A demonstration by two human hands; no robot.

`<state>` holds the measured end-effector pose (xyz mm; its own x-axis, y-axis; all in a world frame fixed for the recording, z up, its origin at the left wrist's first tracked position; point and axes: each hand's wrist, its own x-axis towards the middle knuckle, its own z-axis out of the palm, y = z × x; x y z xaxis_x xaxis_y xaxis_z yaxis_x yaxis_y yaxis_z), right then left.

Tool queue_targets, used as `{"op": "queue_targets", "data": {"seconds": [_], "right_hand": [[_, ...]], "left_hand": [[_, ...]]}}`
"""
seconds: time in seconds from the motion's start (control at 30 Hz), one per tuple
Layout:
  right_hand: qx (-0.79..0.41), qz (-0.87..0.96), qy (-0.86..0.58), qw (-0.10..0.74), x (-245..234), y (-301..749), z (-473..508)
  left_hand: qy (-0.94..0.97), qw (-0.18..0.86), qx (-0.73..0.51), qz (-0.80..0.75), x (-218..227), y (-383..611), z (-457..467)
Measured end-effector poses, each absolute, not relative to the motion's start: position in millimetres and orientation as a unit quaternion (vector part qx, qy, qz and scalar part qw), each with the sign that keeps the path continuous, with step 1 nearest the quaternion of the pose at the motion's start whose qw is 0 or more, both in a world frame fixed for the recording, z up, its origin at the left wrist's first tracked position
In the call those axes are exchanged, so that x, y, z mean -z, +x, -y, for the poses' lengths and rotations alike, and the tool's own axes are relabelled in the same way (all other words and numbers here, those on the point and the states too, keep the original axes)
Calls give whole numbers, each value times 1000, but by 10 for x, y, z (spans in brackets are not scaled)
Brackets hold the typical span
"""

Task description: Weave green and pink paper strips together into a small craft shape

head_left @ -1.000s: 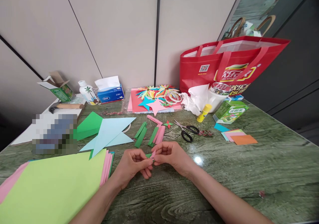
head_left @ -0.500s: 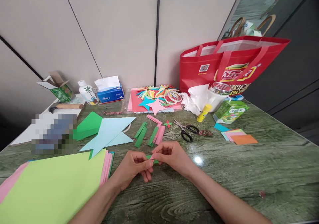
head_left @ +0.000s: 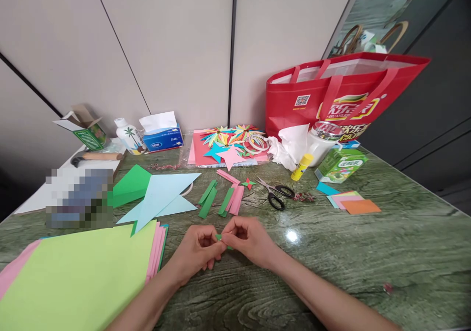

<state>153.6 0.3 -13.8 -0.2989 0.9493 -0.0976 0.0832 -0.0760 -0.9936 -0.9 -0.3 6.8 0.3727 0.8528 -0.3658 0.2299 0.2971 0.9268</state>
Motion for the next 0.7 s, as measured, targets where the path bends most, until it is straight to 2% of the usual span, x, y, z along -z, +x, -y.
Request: {"op": "queue_targets", "data": {"seconds": [0.17, 0.37, 0.7], "right_hand": [[-568, 559, -462, 390, 162, 1523, 6], [-596, 489, -427, 473, 135, 1554, -60], [-498, 603, -424, 457, 171, 1548, -34]], "left_hand": [[525, 624, -254, -519, -64, 7, -9], [475, 661, -334, -475, -79, 15, -33], [358, 696, -415, -464, -45, -14, -50]]}}
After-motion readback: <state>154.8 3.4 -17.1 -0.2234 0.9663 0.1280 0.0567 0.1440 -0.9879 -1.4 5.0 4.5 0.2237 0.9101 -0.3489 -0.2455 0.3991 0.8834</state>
